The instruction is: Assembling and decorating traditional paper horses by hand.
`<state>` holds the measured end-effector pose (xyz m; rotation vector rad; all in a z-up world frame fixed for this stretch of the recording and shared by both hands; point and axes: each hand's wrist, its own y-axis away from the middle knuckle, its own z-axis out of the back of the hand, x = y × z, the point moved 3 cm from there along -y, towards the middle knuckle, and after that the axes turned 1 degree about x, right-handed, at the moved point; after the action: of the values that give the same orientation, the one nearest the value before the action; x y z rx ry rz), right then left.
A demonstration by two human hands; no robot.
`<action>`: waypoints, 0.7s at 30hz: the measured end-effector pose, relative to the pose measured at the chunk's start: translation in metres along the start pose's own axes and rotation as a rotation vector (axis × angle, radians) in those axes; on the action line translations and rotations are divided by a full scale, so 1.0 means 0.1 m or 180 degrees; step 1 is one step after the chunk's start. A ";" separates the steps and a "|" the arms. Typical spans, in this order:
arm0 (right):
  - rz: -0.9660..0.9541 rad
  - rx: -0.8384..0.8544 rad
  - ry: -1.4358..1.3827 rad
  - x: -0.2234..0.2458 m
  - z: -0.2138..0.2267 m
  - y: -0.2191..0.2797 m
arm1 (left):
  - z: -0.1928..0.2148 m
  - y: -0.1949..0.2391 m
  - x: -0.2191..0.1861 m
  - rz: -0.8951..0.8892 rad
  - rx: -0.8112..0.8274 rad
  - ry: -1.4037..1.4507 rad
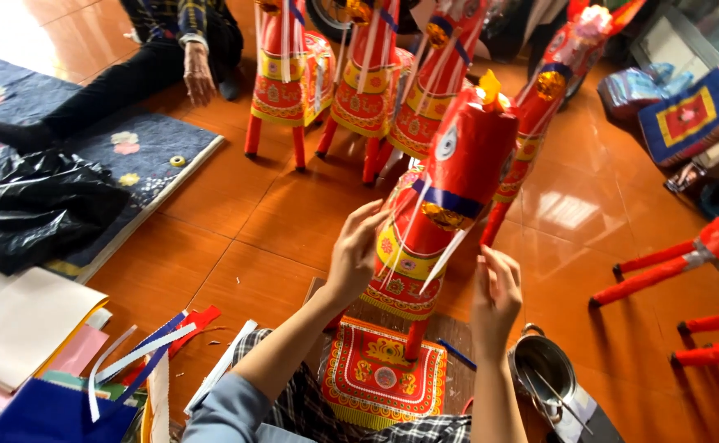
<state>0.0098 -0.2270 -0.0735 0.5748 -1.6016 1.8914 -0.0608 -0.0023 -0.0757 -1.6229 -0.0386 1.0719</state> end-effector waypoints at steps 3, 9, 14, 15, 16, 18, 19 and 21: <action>-0.0555 0.0447 0.0117 -0.27 0.12 0.29 | 0.34 0.31 0.27 0.1045 0.0125 0.0154; -0.3350 0.1522 0.0340 -1.42 0.52 1.33 | 1.51 1.34 0.90 0.1369 -0.0433 -0.1568; -0.4212 0.0465 -0.1580 -3.15 1.25 2.84 | 2.45 2.26 0.85 0.2846 -0.1307 -0.1875; -0.4258 0.0525 -0.1560 -3.38 1.33 3.02 | 2.55 2.43 0.87 0.2900 -0.1337 -0.1915; -0.4258 0.0141 -0.1633 -3.60 1.43 3.21 | 2.67 2.62 0.88 0.3043 -0.1484 -0.1982; -0.4273 -0.0185 -0.1663 -3.96 1.71 3.49 | 2.82 2.97 0.96 0.3236 -0.1672 -0.2066; -0.3875 -0.0347 -0.2022 -4.09 1.80 3.58 | 2.91 3.10 1.01 0.3079 -0.1776 -0.2145; -0.3511 -0.0461 -0.2384 -3.93 1.81 3.56 | 3.03 3.19 0.96 0.2952 -0.1902 -0.2266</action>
<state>0.0484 -0.5035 -0.5591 1.7803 -1.2925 0.7363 -0.3566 0.1630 -0.3721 -1.6993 -0.0870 2.5144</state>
